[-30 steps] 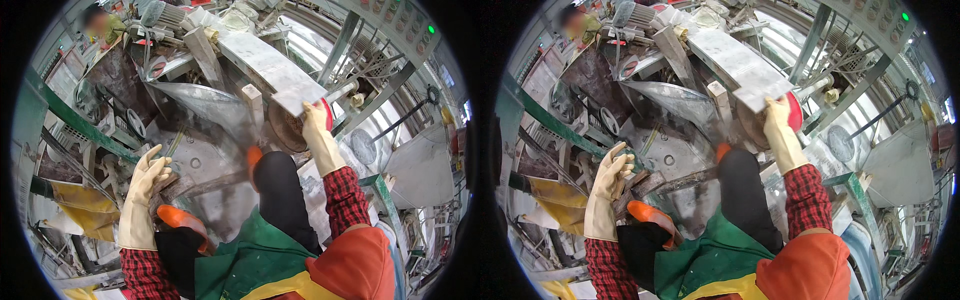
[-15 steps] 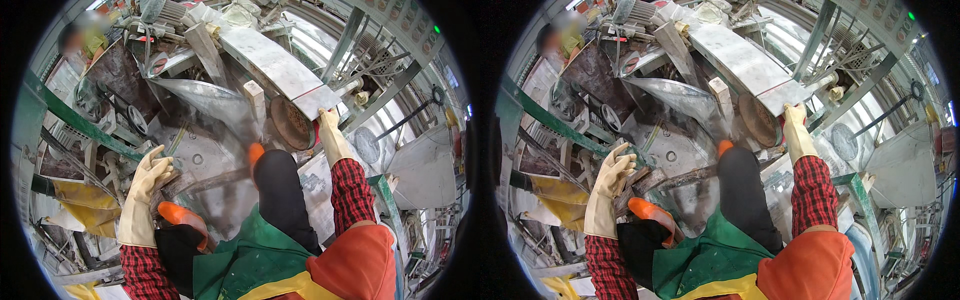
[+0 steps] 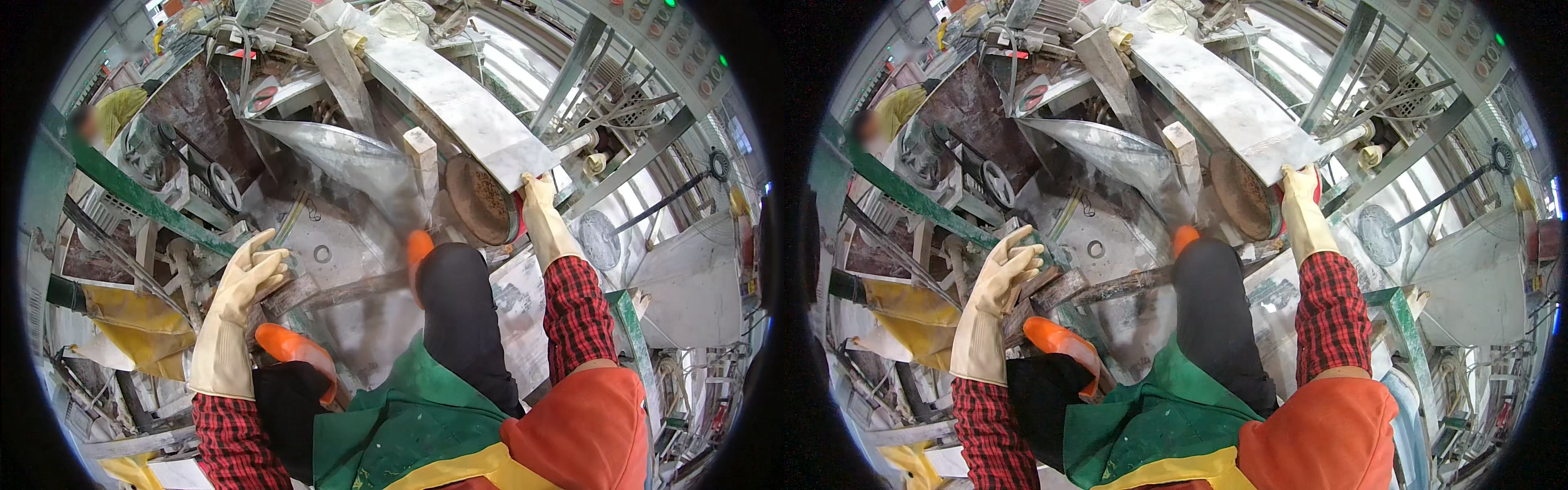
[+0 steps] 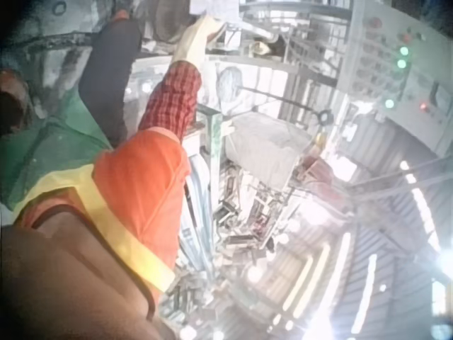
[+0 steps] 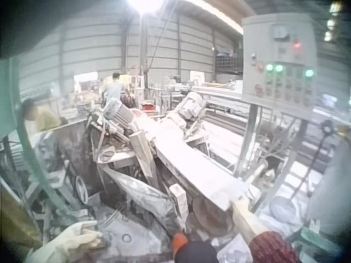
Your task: The person repeatedly picks up white rectangular sheets from a conveyor, wipes or rubs their surfaces by hand, and places them back onto the conveyor. The worker maintains a fast, repetitive cycle of handling individual sheets in a factory setting.
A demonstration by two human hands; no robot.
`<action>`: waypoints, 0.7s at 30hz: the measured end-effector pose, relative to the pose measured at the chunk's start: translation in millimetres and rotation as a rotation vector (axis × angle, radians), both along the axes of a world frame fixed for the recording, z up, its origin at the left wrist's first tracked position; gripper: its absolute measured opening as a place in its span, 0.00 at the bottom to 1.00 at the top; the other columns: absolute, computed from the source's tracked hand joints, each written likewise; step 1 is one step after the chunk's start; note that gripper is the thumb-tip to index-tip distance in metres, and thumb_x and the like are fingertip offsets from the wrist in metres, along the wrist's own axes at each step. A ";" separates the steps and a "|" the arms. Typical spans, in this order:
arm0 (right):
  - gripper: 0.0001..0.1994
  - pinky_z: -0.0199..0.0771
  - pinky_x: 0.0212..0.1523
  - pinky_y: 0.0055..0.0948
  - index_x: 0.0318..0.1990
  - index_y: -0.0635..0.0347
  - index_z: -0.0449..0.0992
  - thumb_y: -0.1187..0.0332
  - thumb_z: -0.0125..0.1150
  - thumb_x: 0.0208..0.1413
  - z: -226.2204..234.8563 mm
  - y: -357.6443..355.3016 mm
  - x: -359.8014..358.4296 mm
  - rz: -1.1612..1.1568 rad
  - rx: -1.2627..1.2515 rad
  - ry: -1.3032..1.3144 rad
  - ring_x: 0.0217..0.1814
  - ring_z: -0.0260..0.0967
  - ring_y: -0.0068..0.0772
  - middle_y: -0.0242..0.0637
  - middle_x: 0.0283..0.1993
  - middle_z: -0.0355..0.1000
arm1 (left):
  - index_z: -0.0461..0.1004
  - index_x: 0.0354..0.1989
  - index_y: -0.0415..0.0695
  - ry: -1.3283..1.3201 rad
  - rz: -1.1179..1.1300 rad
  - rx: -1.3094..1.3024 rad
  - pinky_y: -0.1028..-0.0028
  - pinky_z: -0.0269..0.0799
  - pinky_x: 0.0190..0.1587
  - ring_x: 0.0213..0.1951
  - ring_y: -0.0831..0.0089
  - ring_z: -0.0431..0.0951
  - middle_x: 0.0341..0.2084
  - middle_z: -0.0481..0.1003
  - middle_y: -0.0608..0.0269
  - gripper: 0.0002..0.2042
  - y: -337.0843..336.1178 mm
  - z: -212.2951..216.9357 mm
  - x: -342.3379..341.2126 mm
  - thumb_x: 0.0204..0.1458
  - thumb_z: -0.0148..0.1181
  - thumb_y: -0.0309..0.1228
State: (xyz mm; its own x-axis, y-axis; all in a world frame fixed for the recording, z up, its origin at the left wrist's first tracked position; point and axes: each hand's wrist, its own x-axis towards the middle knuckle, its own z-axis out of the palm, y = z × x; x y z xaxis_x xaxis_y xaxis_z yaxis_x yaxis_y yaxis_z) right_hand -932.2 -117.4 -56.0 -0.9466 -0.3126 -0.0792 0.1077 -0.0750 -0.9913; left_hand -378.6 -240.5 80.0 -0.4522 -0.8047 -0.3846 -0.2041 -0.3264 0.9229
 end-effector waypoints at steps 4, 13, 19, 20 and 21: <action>0.22 0.78 0.45 0.29 0.55 0.64 0.70 0.84 0.56 0.51 -4.9 -3.0 -0.1 0.036 -0.004 -0.002 0.45 0.75 0.31 0.37 0.45 0.75 | 0.61 0.70 0.44 -0.045 -0.012 -0.015 0.78 0.76 0.47 0.44 0.76 0.79 0.50 0.78 0.58 0.32 1.8 5.5 2.1 0.58 0.66 0.36; 0.18 0.75 0.16 0.30 0.50 0.65 0.72 0.64 0.62 0.56 9.1 6.5 3.5 0.286 0.470 0.206 0.16 0.72 0.34 0.38 0.24 0.75 | 0.62 0.69 0.44 -0.078 -0.024 -0.017 0.78 0.75 0.48 0.44 0.76 0.78 0.51 0.77 0.58 0.32 3.9 7.5 5.3 0.57 0.66 0.36; 0.26 0.75 0.18 0.37 0.54 0.68 0.72 0.56 0.64 0.56 24.1 16.1 -42.2 0.316 0.868 0.377 0.18 0.74 0.39 0.43 0.25 0.77 | 0.62 0.69 0.42 -0.010 -0.029 -0.036 0.77 0.76 0.46 0.44 0.76 0.78 0.51 0.77 0.57 0.31 3.1 3.3 -7.3 0.59 0.65 0.35; 0.27 0.74 0.19 0.37 0.57 0.68 0.72 0.56 0.64 0.56 18.2 22.5 -60.8 0.214 0.905 0.590 0.18 0.74 0.38 0.43 0.25 0.77 | 0.62 0.69 0.42 0.026 -0.053 -0.050 0.77 0.76 0.46 0.44 0.76 0.78 0.51 0.77 0.57 0.31 -2.6 0.7 -13.1 0.59 0.65 0.35; 0.28 0.76 0.25 0.36 0.59 0.66 0.70 0.55 0.63 0.57 20.9 11.3 -46.0 0.234 0.827 0.620 0.23 0.75 0.38 0.42 0.28 0.78 | 0.62 0.69 0.42 0.033 -0.044 -0.062 0.76 0.76 0.46 0.44 0.76 0.78 0.50 0.77 0.58 0.30 -7.3 -4.6 -6.3 0.60 0.64 0.35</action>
State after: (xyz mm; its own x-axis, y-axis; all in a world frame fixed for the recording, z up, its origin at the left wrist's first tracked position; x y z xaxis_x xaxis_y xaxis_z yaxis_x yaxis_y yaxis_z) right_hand -978.2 -106.1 -35.1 -0.8178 -0.5616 0.1258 -0.5098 0.6053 -0.6114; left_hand -384.9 -247.9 75.4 -0.4994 -0.8055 -0.3190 -0.1857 -0.2601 0.9476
